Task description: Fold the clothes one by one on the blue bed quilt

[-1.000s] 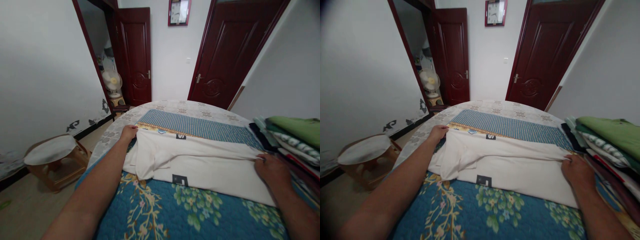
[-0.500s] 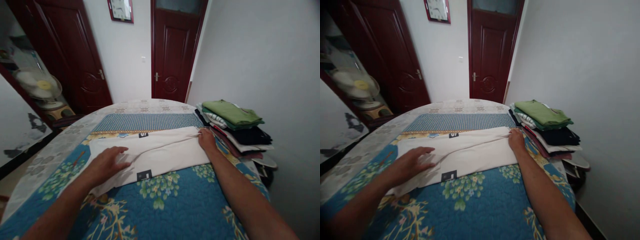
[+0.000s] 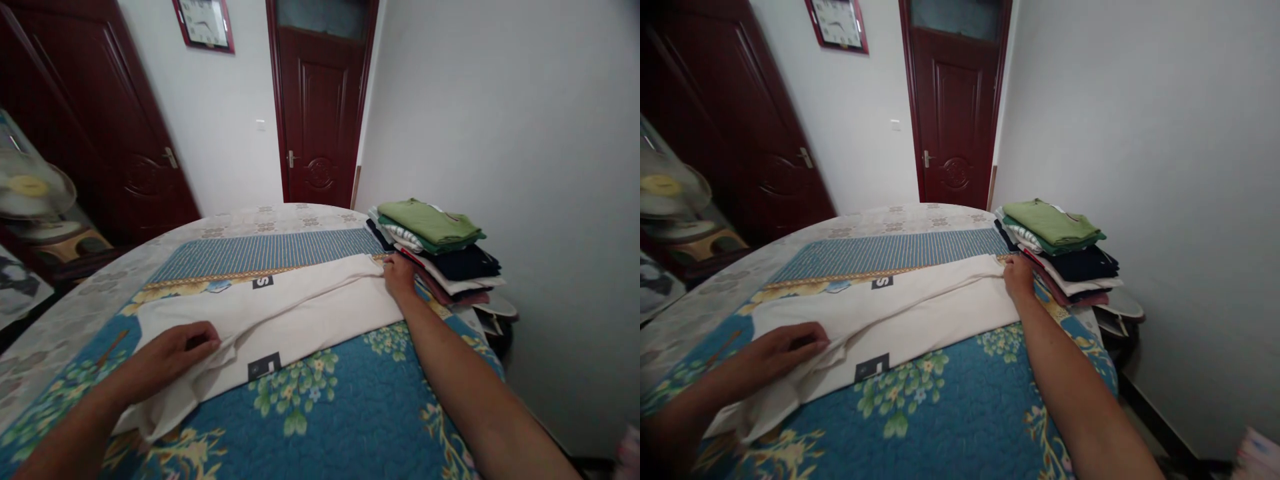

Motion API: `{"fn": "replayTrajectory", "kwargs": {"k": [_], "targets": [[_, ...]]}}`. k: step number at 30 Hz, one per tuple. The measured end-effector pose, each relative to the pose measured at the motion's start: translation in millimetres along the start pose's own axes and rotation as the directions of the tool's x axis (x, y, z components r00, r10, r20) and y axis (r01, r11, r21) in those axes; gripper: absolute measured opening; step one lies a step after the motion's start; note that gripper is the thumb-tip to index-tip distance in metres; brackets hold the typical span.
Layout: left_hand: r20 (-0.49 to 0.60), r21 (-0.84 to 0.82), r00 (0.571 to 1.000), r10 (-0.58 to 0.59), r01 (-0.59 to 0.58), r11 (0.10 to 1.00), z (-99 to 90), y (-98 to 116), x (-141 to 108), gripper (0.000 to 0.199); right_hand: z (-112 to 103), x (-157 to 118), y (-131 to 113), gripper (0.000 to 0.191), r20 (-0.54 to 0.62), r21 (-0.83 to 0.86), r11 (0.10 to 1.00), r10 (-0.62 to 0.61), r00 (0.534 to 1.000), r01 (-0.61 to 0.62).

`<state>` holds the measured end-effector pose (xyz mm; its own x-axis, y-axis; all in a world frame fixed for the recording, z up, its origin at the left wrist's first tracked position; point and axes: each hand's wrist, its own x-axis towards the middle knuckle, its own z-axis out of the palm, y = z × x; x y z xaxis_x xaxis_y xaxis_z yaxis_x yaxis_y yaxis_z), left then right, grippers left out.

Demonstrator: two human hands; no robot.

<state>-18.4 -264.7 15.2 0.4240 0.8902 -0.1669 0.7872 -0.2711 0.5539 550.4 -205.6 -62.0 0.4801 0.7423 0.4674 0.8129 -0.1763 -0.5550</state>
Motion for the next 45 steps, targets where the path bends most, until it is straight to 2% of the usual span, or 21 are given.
{"fn": "replayTrajectory", "kwargs": {"k": [1, 3, 5, 8, 12, 16, 19, 23, 28, 33, 38, 42, 45], "targets": [[-0.089, 0.012, 0.996, -0.006, 0.007, 1.0, -0.6, 0, 5, 0.044, 0, 2, 1, 0.036, -0.015, 0.028, 1.0, -0.011, 1.0, 0.011], [-0.279, 0.065, 0.96, -0.012, 0.032, 0.997, 0.8, -1, 19, 0.042, 0, 7, 0, 0.039, -0.022, 0.06, 0.998, -0.025, 0.999, 0.026], [-0.4, 0.112, 0.917, -0.005, 0.054, 0.992, 7.6, -1, 32, 0.039, 2, 11, -1, 0.039, -0.001, 0.053, 0.998, -0.038, 0.999, 0.038], [-0.481, 0.162, 0.876, 0.025, 0.06, 0.985, 29.0, -3, 46, 0.037, 10, 17, -4, 0.037, 0.077, 0.011, 0.996, -0.09, 0.993, 0.09], [-0.548, 0.24, 0.83, 0.105, 0.035, 0.97, 56.2, -11, 47, 0.035, 22, 30, -11, 0.035, 0.221, -0.094, 0.988, -0.103, 0.97, 0.127], [-0.604, 0.202, 0.793, 0.076, 0.06, 0.978, 59.2, -20, 44, 0.036, 35, 50, -22, 0.031, 0.313, -0.223, 0.972, -0.006, 0.95, 0.079], [-0.616, 0.173, 0.786, 0.049, 0.074, 0.982, 55.5, -21, 43, 0.037, 49, 66, -33, 0.033, 0.341, -0.265, 0.964, 0.058, 0.938, 0.037], [-0.619, 0.176, 0.784, 0.049, 0.078, 0.981, 54.3, -23, 42, 0.035, 70, 85, -43, 0.022, 0.371, -0.297, 0.955, 0.107, 0.922, 0.009], [-0.61, 0.163, 0.792, 0.014, 0.108, 0.981, 52.0, -26, 40, 0.038, 77, 102, -37, 0.028, 0.299, -0.338, 0.939, 0.177, 0.938, -0.07], [-0.534, 0.156, 0.845, -0.014, 0.114, 0.981, 48.5, -28, 40, 0.039, 71, 105, -25, 0.022, 0.305, -0.34, 0.934, 0.218, 0.927, -0.107], [-0.493, 0.173, 0.87, -0.011, 0.11, 0.979, 48.7, -28, 43, 0.042, 57, 97, -33, 0.022, 0.36, -0.294, 0.955, 0.156, 0.92, -0.046], [-0.46, 0.187, 0.888, 0.008, 0.088, 0.978, 49.5, -32, 46, 0.043, 33, 67, -41, 0.032, 0.332, -0.27, 0.96, 0.024, 0.943, 0.07], [-0.446, 0.192, 0.894, 0.031, 0.062, 0.979, 50.2, -36, 49, 0.045, 13, 37, -36, 0.039, 0.309, -0.275, 0.951, -0.052, 0.95, 0.141]]}}
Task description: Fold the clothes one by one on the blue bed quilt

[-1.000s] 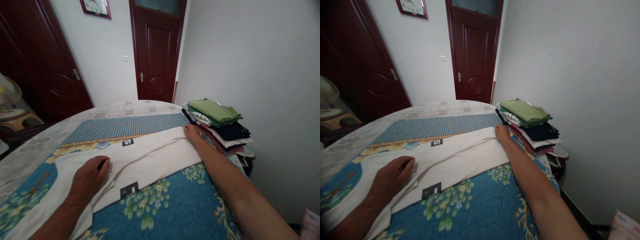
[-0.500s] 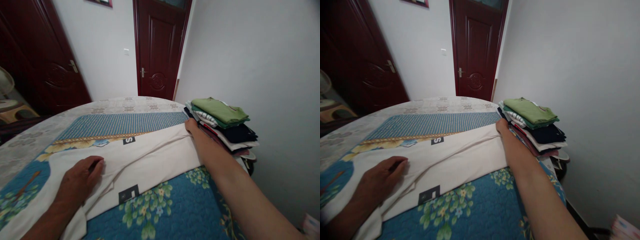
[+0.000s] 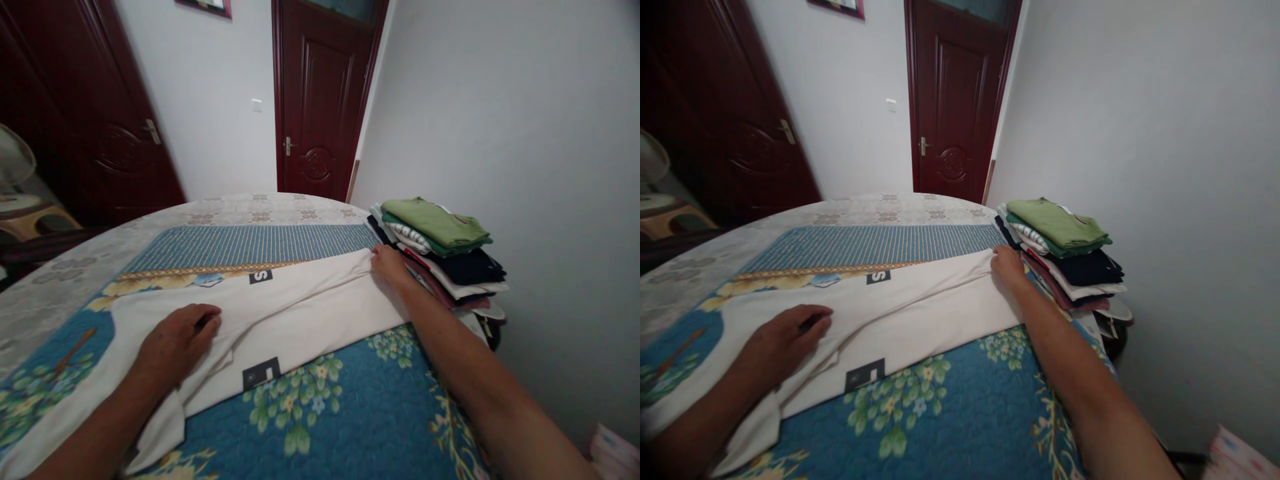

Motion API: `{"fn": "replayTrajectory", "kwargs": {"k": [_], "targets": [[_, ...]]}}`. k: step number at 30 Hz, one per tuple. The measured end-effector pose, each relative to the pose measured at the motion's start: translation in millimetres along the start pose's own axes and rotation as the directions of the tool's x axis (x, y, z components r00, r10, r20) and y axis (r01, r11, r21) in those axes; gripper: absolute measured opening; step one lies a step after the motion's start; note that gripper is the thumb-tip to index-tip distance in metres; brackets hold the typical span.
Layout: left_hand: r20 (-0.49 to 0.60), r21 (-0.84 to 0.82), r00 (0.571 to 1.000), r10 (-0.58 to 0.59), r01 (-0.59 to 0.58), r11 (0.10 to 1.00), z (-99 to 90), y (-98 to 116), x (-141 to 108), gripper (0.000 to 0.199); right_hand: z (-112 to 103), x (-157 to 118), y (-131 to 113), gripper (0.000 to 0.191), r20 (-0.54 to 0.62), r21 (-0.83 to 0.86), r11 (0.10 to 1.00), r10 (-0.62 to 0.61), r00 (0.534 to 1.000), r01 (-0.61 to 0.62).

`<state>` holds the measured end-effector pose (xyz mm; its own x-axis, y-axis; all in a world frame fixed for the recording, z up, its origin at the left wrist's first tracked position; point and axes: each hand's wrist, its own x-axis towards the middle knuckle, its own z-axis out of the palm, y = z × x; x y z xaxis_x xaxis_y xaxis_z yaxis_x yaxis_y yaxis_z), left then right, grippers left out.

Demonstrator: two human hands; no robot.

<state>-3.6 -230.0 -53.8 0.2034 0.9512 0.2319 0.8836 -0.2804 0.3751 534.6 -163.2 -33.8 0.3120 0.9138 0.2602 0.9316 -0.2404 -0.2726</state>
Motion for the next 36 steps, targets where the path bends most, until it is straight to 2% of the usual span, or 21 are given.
{"fn": "replayTrajectory", "kwargs": {"k": [5, 8, 11, 14, 17, 20, 24, 27, 32, 34, 36], "targets": [[0.001, 0.0, 1.0, 0.01, -0.01, 1.0, 0.9, 0, 2, 0.045, 3, -38, 18, 0.03, -0.016, -0.026, 0.999, -0.031, 0.999, 0.03], [0.002, -0.004, 1.0, 0.022, -0.022, 1.0, -0.3, 1, 2, 0.047, 13, -44, 21, 0.031, -0.03, -0.008, 1.0, -0.004, 1.0, 0.003], [0.01, -0.009, 1.0, 0.023, -0.022, 1.0, -1.2, 1, 2, 0.047, 22, -43, 22, 0.024, -0.06, 0.047, 0.999, 0.016, 0.998, -0.013], [0.018, -0.012, 1.0, 0.018, -0.018, 1.0, -0.9, 1, 1, 0.048, 27, -40, 30, 0.022, -0.125, 0.222, 0.975, 0.027, 0.992, 0.001], [0.01, -0.017, 1.0, 0.015, -0.015, 1.0, -0.2, 1, 1, 0.049, 27, -37, 41, 0.028, -0.235, 0.477, 0.878, 0.091, 0.968, 0.034], [-0.003, -0.02, 1.0, 0.012, -0.012, 1.0, -1.1, 2, 0, 0.048, 25, -37, 49, 0.027, -0.281, 0.575, 0.814, 0.105, 0.954, 0.08], [-0.007, -0.032, 1.0, 0.001, -0.001, 0.999, -4.5, 6, -1, 0.045, 18, -42, 50, 0.019, -0.235, 0.494, 0.868, 0.07, 0.97, 0.057], [0.003, -0.029, 1.0, 0.003, -0.003, 1.0, -5.8, 9, -2, 0.044, 12, -47, 47, 0.025, -0.2, 0.363, 0.931, 0.042, 0.979, 0.035], [0.014, -0.047, 0.998, 0.063, -0.062, 0.997, -12.7, 12, -7, 0.045, 4, -58, 43, 0.042, -0.039, 0.03, 0.997, -0.069, 0.997, 0.07], [0.027, -0.068, 0.996, 0.083, -0.081, 0.994, -21.3, 12, -11, 0.045, 1, -63, 41, 0.042, -0.06, -0.104, 0.991, -0.095, 0.994, 0.089], [0.016, -0.081, 0.999, 0.043, -0.041, 0.996, -31.5, 10, -14, 0.046, -2, -67, 38, 0.042, -0.165, -0.172, 0.979, -0.138, 0.977, 0.11]]}}
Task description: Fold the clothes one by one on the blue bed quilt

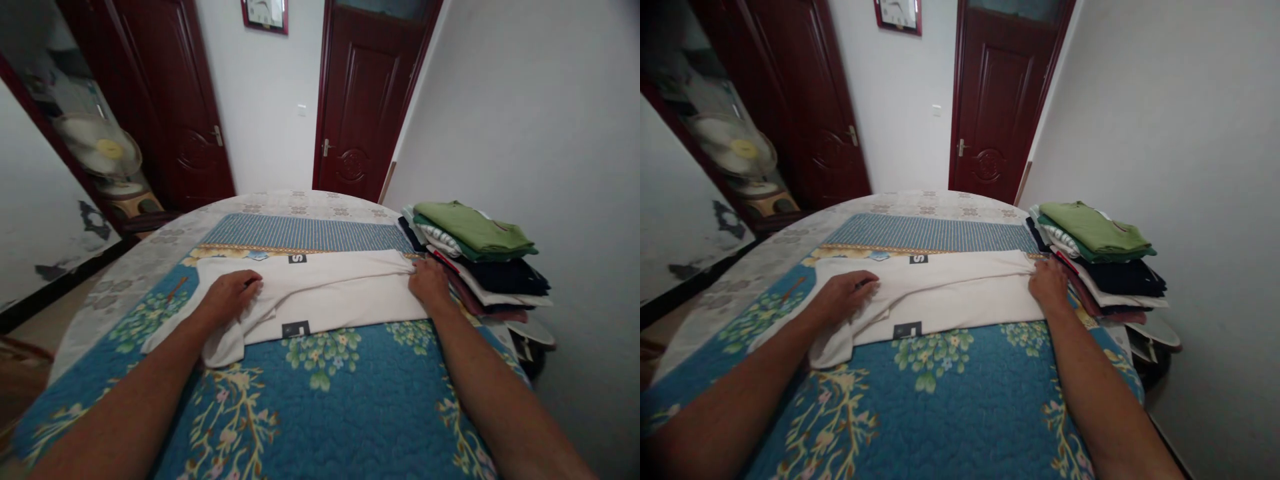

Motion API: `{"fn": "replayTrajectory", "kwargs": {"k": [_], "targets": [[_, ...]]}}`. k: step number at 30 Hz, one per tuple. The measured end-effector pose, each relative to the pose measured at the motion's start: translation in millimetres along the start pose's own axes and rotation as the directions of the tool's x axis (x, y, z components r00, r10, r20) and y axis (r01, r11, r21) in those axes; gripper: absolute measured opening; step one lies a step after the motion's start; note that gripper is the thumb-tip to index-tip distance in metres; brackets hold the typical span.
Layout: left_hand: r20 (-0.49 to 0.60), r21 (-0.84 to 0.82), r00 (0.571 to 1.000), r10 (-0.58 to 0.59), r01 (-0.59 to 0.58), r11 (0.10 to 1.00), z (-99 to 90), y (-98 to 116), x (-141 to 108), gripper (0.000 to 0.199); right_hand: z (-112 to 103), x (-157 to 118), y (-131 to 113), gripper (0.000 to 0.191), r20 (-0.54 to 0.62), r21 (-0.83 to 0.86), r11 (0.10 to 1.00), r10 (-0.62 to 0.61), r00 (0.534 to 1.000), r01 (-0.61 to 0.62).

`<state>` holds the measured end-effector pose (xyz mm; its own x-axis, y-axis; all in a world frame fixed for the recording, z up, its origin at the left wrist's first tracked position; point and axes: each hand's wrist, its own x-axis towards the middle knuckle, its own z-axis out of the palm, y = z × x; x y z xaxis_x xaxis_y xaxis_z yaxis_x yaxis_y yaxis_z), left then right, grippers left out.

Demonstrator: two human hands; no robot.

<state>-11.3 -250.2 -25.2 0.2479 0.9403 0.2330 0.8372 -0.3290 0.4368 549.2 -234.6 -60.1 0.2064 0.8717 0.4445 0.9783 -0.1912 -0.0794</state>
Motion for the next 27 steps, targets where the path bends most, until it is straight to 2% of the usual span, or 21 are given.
{"fn": "replayTrajectory", "kwargs": {"k": [2, 4, 7, 9, 10, 13, 17, 20, 24, 27], "targets": [[-0.046, -0.001, 0.997, -0.066, 0.066, 0.998, -8.4, -5, -3, 0.047, -2, -4, -6, 0.044, -0.117, 0.026, 0.998, -0.061, 0.991, 0.064], [-0.062, -0.005, 0.993, -0.101, 0.101, 0.995, -12.3, -12, -5, 0.048, -1, -8, -14, 0.047, -0.139, 0.082, 0.981, -0.161, 0.977, 0.174], [0.004, -0.026, 0.999, -0.041, 0.041, 0.999, -13.3, -22, -7, 0.047, 9, -16, -25, 0.05, 0.035, 0.109, 0.962, -0.256, 0.966, 0.251], [0.05, -0.03, 0.999, -0.007, 0.008, 1.0, -17.1, -24, -8, 0.044, 17, -20, -28, 0.052, 0.157, 0.07, 0.978, -0.206, 0.966, 0.197], [0.068, -0.029, 0.998, -0.012, 0.014, 0.999, -21.3, -24, -10, 0.043, 21, -22, -28, 0.053, 0.183, 0.044, 0.986, -0.165, 0.969, 0.159], [0.149, -0.027, 0.987, -0.065, 0.07, 0.997, -41.4, -20, -19, 0.043, 27, -24, -24, 0.056, 0.162, -0.004, 0.996, -0.086, 0.983, 0.088], [0.301, -0.126, 0.952, -0.053, 0.095, 0.988, -60.8, -7, -51, 0.059, 31, -24, -17, 0.058, 0.121, -0.003, 0.996, -0.083, 0.989, 0.084], [0.296, -0.088, 0.952, -0.074, 0.104, 0.991, -52.9, 8, -85, 0.062, 36, -23, -14, 0.057, 0.11, 0.009, 0.995, -0.098, 0.989, 0.098], [0.163, 0.096, 0.978, -0.128, 0.113, 0.989, -28.1, 33, -125, 0.024, 40, -22, -11, 0.056, 0.104, 0.013, 0.996, -0.092, 0.99, 0.092], [0.089, 0.061, 0.996, 0.001, -0.006, 0.998, -15.3, 52, -143, 0.016, 38, -22, -13, 0.054, 0.07, 0.006, 0.995, -0.095, 0.993, 0.095]]}}
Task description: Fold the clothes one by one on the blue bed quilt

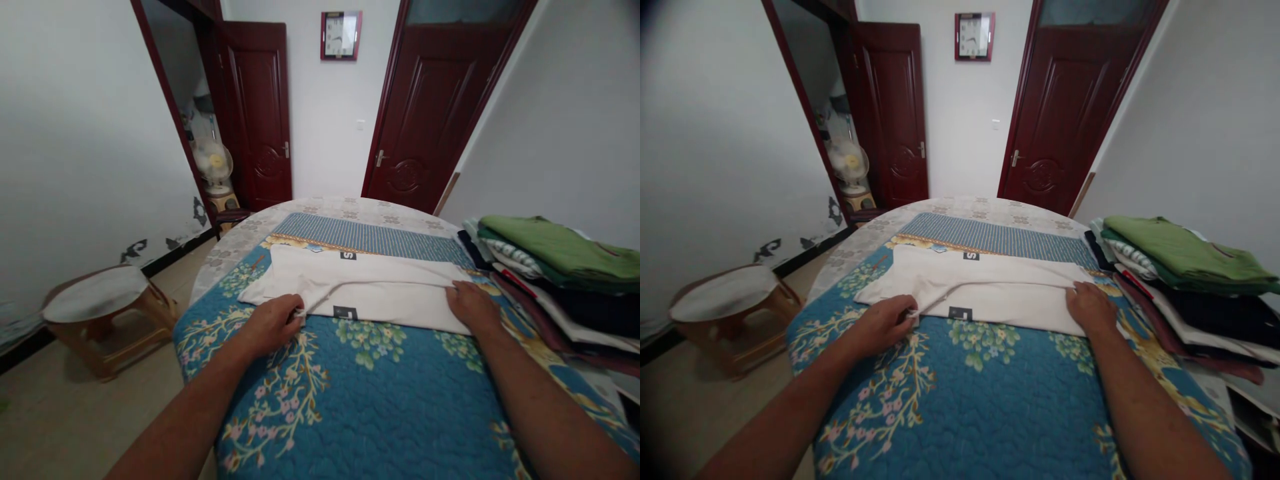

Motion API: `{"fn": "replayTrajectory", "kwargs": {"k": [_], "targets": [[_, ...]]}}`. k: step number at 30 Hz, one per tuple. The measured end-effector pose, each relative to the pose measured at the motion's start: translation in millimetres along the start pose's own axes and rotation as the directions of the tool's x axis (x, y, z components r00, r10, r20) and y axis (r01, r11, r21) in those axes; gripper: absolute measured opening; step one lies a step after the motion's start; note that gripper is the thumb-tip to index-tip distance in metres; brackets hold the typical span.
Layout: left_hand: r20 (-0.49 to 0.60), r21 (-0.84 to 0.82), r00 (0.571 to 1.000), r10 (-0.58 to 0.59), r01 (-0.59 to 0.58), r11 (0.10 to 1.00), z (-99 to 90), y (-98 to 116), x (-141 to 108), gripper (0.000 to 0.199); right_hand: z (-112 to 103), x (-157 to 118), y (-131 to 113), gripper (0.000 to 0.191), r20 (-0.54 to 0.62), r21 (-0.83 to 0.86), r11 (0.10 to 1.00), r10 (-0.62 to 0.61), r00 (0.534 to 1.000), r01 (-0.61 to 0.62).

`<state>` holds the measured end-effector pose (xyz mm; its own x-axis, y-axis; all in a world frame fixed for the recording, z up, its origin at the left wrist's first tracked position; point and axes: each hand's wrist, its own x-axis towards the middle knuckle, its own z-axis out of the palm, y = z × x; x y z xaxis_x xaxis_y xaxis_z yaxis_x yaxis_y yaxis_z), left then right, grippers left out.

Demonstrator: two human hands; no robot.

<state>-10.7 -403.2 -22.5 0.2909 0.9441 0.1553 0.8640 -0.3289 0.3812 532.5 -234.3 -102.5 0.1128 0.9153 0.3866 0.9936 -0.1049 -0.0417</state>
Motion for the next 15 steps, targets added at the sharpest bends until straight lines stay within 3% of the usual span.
{"fn": "replayTrajectory", "kwargs": {"k": [5, 11, 15], "targets": [[-0.109, 0.036, 0.959, 0.26, -0.258, 0.965, 7.7, 15, -5, 0.03, -9, -4, -9, 0.044, -0.056, -0.042, 0.998, -0.057, 0.997, 0.055], [-0.051, 0.06, 0.941, 0.335, -0.332, 0.941, 15.3, 4, -2, 0.033, -11, -8, -13, 0.04, -0.137, -0.07, 0.982, -0.182, 0.974, 0.174], [-0.015, 0.039, 0.929, 0.369, -0.369, 0.929, 18.5, 7, -6, 0.029, -10, -9, -20, 0.038, -0.172, -0.053, 0.956, -0.294, 0.94, 0.289]]}}
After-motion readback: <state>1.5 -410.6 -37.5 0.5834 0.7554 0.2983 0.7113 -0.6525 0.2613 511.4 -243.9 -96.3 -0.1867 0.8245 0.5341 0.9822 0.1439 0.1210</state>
